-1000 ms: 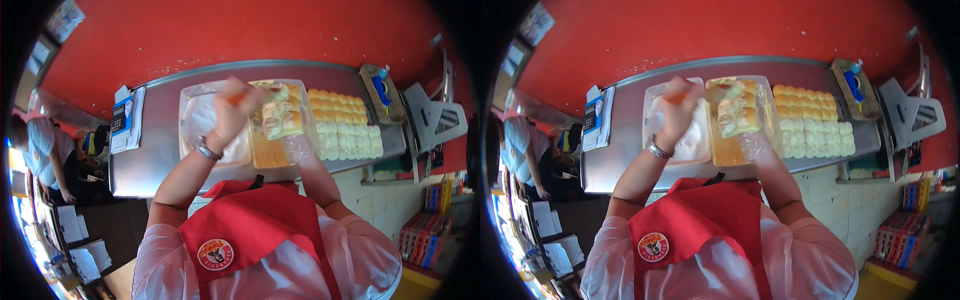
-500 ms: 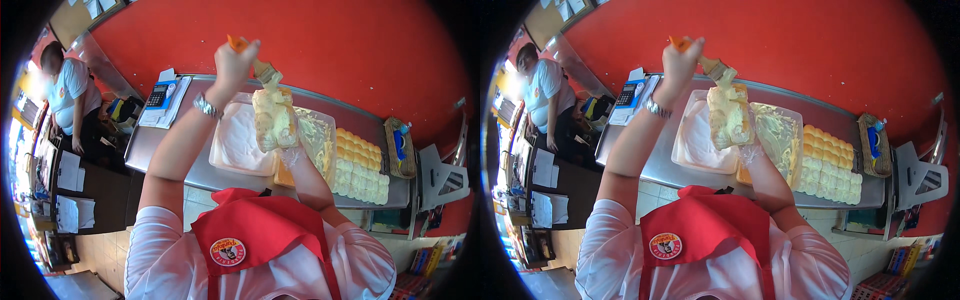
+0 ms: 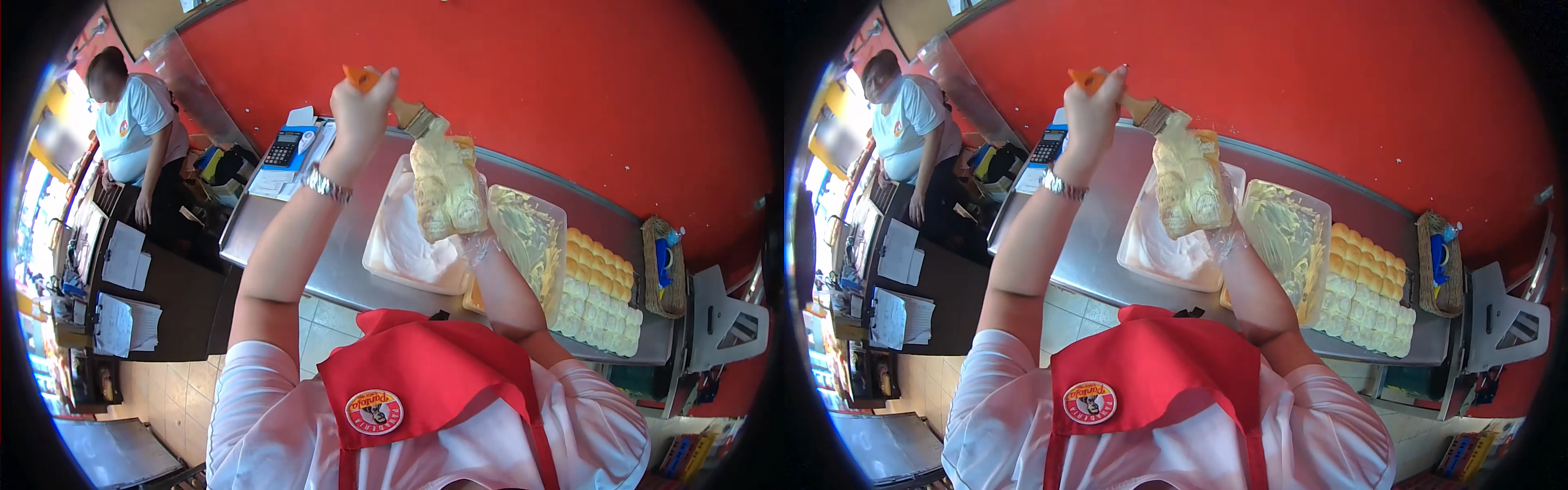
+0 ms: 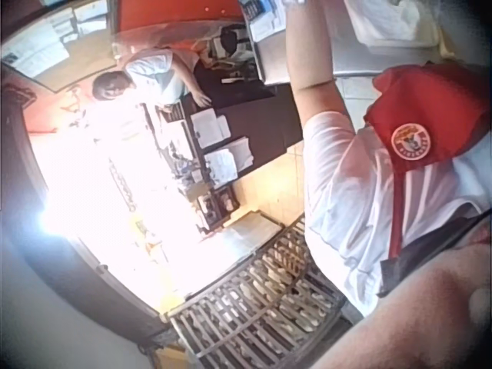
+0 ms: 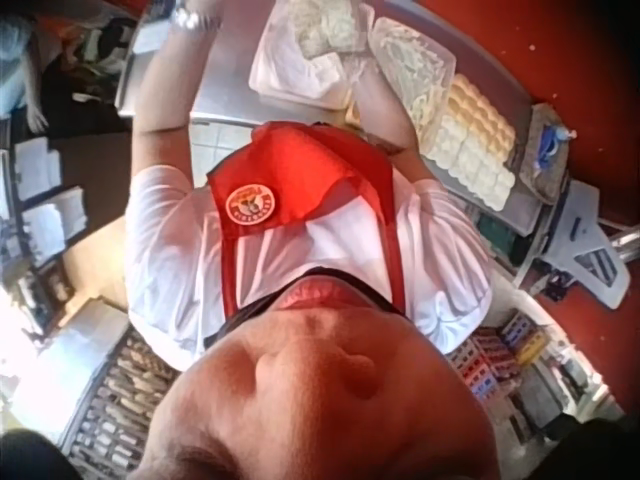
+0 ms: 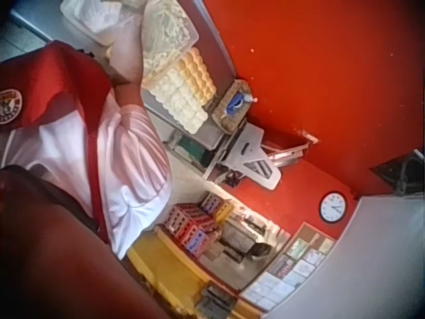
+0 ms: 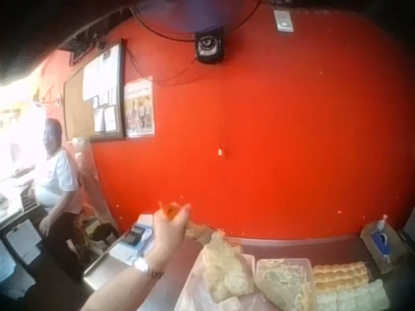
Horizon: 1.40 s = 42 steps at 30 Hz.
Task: The person brushes a yellow spread onto bread rolls using a brush and presses the buttered side into a container of white granules.
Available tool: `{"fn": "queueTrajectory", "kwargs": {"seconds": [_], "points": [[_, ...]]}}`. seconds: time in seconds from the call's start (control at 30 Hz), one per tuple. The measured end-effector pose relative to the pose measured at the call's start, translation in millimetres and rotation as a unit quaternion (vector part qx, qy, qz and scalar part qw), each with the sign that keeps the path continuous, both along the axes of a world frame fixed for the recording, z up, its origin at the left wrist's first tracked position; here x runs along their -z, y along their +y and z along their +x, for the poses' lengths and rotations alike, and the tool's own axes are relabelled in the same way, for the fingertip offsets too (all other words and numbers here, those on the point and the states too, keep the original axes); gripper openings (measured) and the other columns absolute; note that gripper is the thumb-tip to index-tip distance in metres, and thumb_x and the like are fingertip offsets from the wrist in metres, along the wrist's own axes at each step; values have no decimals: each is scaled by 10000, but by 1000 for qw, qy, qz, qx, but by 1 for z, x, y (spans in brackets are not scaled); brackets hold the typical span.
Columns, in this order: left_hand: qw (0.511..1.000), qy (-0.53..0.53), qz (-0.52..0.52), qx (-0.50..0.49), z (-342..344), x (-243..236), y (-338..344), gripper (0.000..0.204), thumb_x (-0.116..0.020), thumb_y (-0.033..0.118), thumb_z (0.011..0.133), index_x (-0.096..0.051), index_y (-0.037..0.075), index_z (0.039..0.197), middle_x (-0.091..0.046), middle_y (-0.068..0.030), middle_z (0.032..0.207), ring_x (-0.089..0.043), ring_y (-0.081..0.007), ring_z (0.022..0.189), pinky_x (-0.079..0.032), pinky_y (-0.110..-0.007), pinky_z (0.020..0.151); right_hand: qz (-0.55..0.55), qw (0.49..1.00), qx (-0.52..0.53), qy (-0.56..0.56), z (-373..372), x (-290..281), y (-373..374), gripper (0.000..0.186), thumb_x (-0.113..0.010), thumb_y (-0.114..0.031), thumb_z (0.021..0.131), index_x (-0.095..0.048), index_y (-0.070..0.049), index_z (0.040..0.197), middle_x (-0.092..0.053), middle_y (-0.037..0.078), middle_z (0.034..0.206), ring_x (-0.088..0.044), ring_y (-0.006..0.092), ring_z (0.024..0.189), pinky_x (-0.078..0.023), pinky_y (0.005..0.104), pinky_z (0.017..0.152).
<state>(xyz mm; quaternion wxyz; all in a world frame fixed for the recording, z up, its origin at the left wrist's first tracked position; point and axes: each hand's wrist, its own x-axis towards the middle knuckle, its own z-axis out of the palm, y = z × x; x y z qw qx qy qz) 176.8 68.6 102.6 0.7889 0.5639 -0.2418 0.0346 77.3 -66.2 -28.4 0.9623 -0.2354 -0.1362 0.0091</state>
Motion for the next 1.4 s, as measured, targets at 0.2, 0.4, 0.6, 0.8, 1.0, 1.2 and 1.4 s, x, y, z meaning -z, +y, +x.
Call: {"fn": "queueTrajectory", "kwargs": {"seconds": [0.2,0.4,0.6,0.8,1.0,1.2,1.4], "points": [[678,-690,250,32,-135,63,44,50,-636,150,713,-621,121,751,-559,-14,761,-588,-169,651,-485,-321,546,47,998,-30,10,9,-4,10,412,-573,-368,884,-533,-78,1174,-616,83,952,-608,237,833,-500,360,691],[962,-172,160,140,-50,22,38,77,-656,42,791,-590,47,752,-596,-26,676,-548,-126,568,-428,-252,501,68,994,-80,27,11,-27,29,463,-611,-346,865,-506,-72,1223,-607,92,988,-601,252,901,-491,366,765],[982,-122,-69,129,-33,-8,16,93,-660,62,795,-598,33,733,-602,-48,681,-614,-158,637,-509,-293,594,170,936,-266,-155,43,-8,29,457,-572,-397,871,-505,-88,1201,-572,112,1024,-601,299,909,-517,466,710],[685,-692,226,41,-135,36,52,89,-651,57,710,-592,120,729,-538,-31,742,-604,-177,725,-523,-285,610,228,899,-351,-129,6,-83,48,232,-509,-347,893,-530,-126,962,-526,57,777,-580,214,721,-494,394,601],[957,-180,213,-81,-58,-9,42,177,-683,120,832,-602,13,716,-586,-63,706,-591,-113,698,-472,-263,567,82,982,-171,1,30,-15,23,492,-562,-385,837,-514,-56,1199,-588,124,1048,-609,283,914,-515,420,775],[913,-335,207,-111,-66,13,40,175,-665,68,836,-578,4,697,-586,-27,664,-487,-76,526,-371,-242,472,48,992,-117,13,16,-11,26,488,-525,-337,873,-468,-41,1257,-571,150,1152,-592,282,1039,-512,429,875],[849,-442,267,-117,-66,-8,42,121,-688,19,744,-580,41,694,-559,-102,661,-531,-194,556,-404,-296,489,44,992,-108,-43,18,-2,22,356,-471,-231,915,-535,-6,1184,-612,134,1084,-634,269,959,-542,382,827]]}}
